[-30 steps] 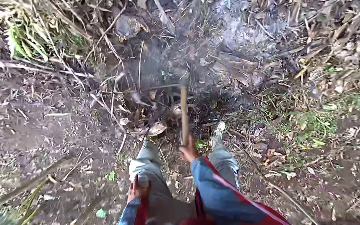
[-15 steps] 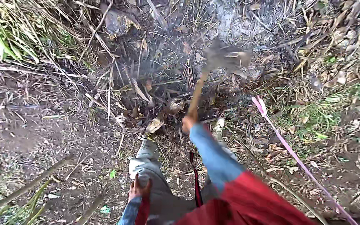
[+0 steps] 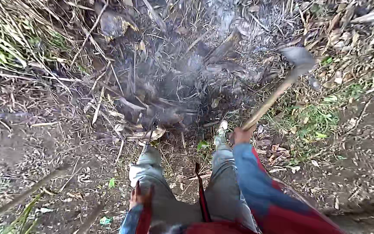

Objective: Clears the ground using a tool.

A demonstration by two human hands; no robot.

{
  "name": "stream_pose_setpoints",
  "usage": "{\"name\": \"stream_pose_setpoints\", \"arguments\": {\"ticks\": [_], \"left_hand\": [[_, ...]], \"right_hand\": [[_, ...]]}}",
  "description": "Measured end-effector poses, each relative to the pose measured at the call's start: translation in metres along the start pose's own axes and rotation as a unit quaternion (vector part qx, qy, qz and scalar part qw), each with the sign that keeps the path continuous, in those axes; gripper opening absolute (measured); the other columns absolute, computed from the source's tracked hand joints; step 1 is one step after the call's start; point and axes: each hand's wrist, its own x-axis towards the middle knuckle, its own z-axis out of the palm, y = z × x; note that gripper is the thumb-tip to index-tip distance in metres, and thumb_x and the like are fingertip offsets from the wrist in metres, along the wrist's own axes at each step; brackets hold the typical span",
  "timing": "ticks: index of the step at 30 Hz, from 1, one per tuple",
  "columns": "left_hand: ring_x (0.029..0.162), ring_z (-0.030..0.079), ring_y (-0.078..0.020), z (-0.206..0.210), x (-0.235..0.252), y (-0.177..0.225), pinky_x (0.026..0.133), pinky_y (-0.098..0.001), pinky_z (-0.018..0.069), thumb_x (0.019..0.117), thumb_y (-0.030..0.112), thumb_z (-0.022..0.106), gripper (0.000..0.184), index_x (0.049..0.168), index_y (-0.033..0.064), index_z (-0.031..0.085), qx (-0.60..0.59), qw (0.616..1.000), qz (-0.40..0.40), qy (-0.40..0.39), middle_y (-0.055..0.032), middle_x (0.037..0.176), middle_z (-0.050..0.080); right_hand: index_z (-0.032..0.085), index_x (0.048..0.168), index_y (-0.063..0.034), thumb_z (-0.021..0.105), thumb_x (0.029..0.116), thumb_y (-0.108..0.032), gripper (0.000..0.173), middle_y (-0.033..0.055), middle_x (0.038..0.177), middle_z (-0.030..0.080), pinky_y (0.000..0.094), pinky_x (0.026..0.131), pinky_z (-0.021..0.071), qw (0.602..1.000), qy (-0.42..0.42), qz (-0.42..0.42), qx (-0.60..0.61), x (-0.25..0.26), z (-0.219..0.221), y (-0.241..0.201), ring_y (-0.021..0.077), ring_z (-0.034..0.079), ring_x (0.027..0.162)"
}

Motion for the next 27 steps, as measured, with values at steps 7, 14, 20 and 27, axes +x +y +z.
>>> {"name": "stream_pose_setpoints", "arguments": {"ticks": [7,14,20,27], "left_hand": [[0.132,0.056,-0.0451,0.006,-0.003,0.001,0.103,-0.0638,0.049,0.0834,0.066,0.073,0.097,0.162,0.0235,0.034,0.002,1.0,-0.015,-0.007,-0.0252,0.152,0.049],[0.133,0.055,-0.0453,0.001,-0.002,0.01,0.103,-0.0665,0.0472,0.0801,0.069,0.072,0.099,0.161,0.0265,0.034,-0.011,1.0,-0.017,0.008,-0.0238,0.152,0.05],[0.13,0.056,-0.0473,-0.003,-0.003,-0.007,0.102,-0.0654,0.0488,0.0814,0.064,0.076,0.099,0.161,0.0236,0.034,-0.066,0.998,-0.017,-0.008,-0.0271,0.152,0.048],[0.13,0.057,-0.0455,0.013,0.002,-0.029,0.1,-0.0654,0.0498,0.0833,0.066,0.07,0.095,0.161,0.0252,0.035,-0.07,0.997,-0.019,-0.014,-0.0243,0.152,0.049]], "right_hand": [[0.02,0.158,-0.0059,0.062,0.0947,-0.012,0.076,0.0248,0.111,0.062,0.0481,0.066,0.0584,0.958,-0.229,0.142,-0.101,-0.126,0.136,0.054,0.0304,0.066,0.076],[0.01,0.165,-0.0252,0.074,0.085,-0.008,0.104,0.0275,0.126,0.061,0.0557,0.067,0.0602,0.884,-0.367,0.126,-0.26,-0.16,0.004,0.061,0.0366,0.069,0.08],[0.014,0.163,-0.0143,0.068,0.0942,-0.01,0.088,0.0294,0.119,0.061,0.0533,0.068,0.0593,0.954,-0.129,0.069,-0.262,-0.074,-0.066,0.049,0.0355,0.067,0.076],[0.054,0.141,0.0061,0.054,0.1065,-0.016,0.041,0.0233,0.144,0.057,0.0416,0.116,0.0404,0.853,-0.176,0.0,-0.491,-0.085,0.075,-0.033,0.0286,0.054,0.136]]}}
